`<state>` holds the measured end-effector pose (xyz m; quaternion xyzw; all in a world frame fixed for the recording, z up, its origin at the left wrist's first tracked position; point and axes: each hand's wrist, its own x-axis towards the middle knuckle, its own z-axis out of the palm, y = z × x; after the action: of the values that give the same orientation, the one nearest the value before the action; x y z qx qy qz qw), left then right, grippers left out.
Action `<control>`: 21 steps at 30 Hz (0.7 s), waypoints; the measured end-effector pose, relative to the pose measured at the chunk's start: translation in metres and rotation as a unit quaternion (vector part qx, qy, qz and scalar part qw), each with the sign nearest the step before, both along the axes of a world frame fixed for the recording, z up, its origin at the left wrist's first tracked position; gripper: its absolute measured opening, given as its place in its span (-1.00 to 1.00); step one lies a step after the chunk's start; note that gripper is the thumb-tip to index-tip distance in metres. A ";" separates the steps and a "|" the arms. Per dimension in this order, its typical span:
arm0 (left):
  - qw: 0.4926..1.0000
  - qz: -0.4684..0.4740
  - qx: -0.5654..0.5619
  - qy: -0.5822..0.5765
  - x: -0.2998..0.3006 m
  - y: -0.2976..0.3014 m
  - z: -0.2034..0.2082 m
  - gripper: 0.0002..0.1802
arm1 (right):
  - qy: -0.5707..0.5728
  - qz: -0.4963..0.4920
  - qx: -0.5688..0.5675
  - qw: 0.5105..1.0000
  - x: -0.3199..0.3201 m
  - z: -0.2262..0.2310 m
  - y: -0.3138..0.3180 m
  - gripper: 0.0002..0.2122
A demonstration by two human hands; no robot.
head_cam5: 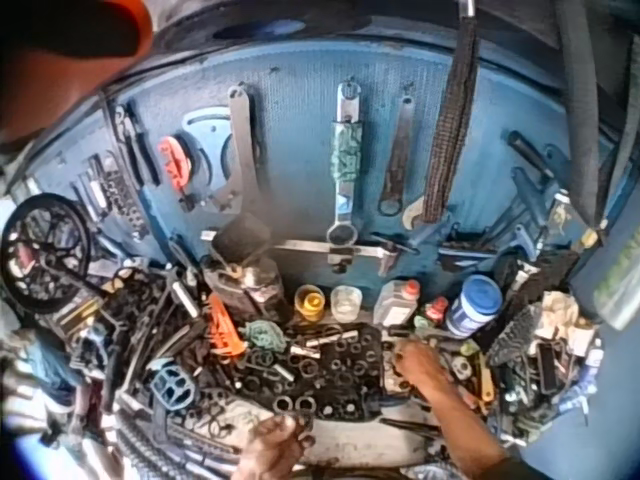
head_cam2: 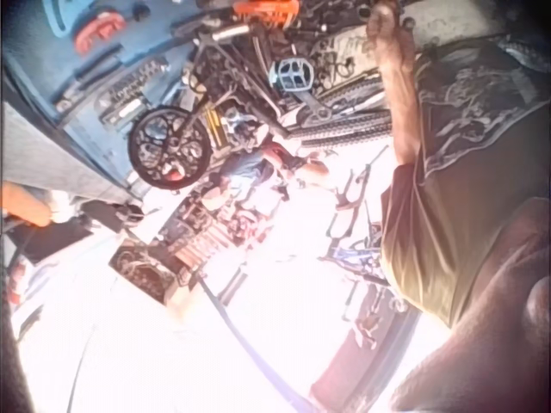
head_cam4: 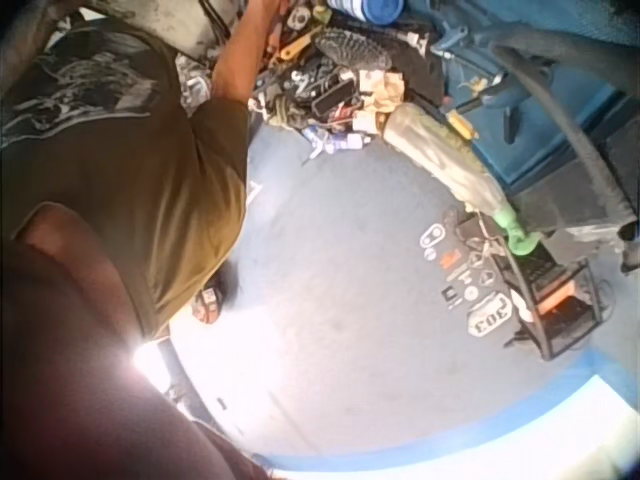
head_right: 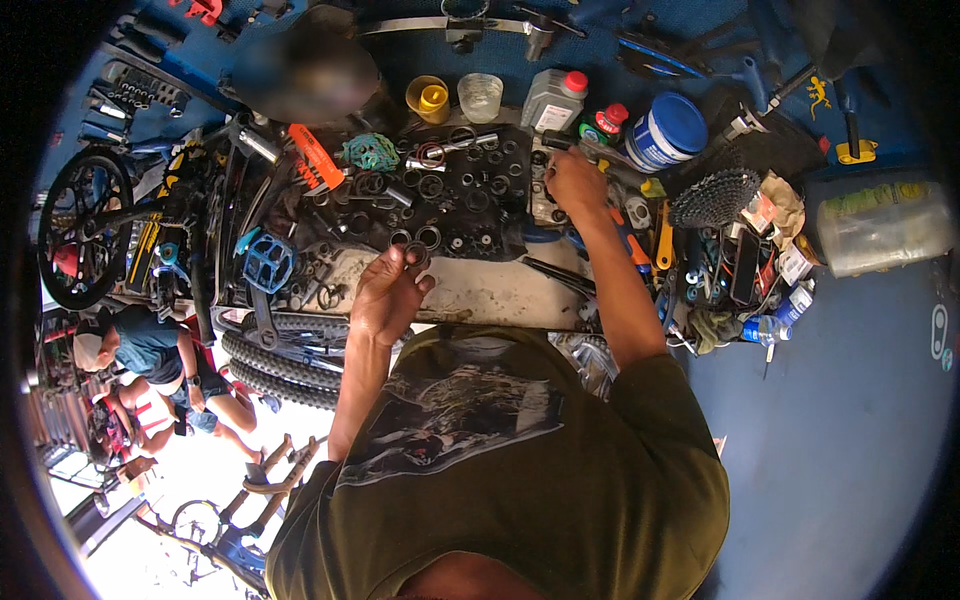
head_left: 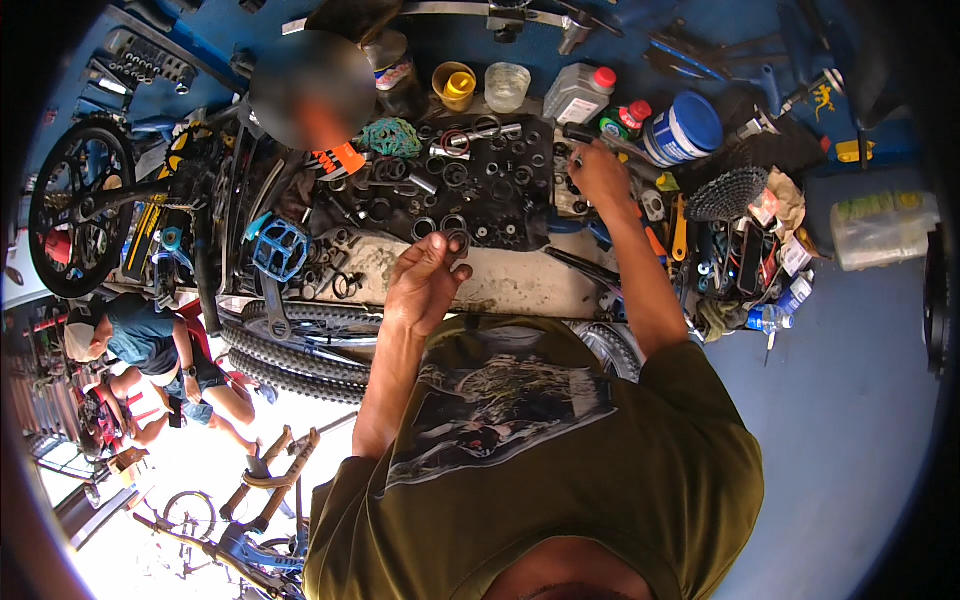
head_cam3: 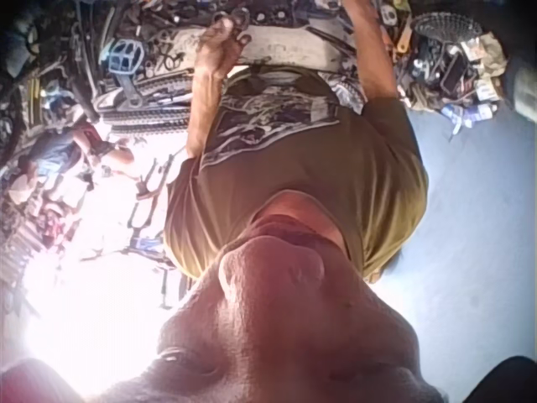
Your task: The person handles small bicycle components on a cluttered workbench, repeatedly picking up bearings, seals, and a cassette sprocket. They apply lubricant from a small tube to the parts and rotate them to spread the grease. The person continues to handle and lubricate multiple small parts throughout the clip.
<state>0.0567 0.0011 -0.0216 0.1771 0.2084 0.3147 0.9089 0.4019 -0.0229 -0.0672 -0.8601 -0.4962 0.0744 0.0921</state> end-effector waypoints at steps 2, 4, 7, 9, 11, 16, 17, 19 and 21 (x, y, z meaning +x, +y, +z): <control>0.997 -0.009 0.021 0.068 0.007 -0.002 0.018 -0.86 | 0.007 -0.002 -0.001 1.000 0.007 -0.004 -0.004 -0.80; 0.998 -0.010 0.030 0.050 0.007 -0.002 0.013 -0.86 | 0.024 0.000 -0.004 1.000 0.001 0.008 -0.004 -0.78; 1.000 -0.013 0.007 -0.002 0.007 0.000 0.000 -0.88 | 0.035 -0.012 -0.021 0.999 -0.006 0.016 0.000 -0.76; 1.000 -0.014 0.010 0.002 0.008 0.001 -0.001 -0.89 | 0.028 -0.017 -0.023 0.999 -0.005 0.013 0.001 -0.75; 0.998 -0.011 0.043 0.051 0.010 0.001 0.005 -0.89 | 0.012 -0.013 -0.011 1.000 -0.002 0.004 0.000 -0.75; 0.996 0.005 0.050 0.071 0.011 0.000 0.012 -0.87 | 0.023 -0.021 -0.028 0.999 -0.004 0.007 0.003 -0.77; 0.996 0.006 0.050 0.068 0.011 0.000 0.012 -0.86 | 0.025 -0.020 -0.030 0.999 -0.003 0.007 0.003 -0.77; 0.996 0.006 0.046 0.070 0.010 0.002 0.010 -0.86 | 0.039 -0.007 -0.013 0.999 -0.004 0.010 0.001 -0.76; 0.996 0.006 0.045 0.072 0.009 0.002 0.008 -0.86 | 0.046 0.005 -0.005 0.999 -0.004 0.011 0.000 -0.76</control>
<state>0.0661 0.0033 -0.0135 0.2388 0.2605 0.3154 0.8807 0.3978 -0.0231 -0.0561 -0.8537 -0.4953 0.1166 0.1106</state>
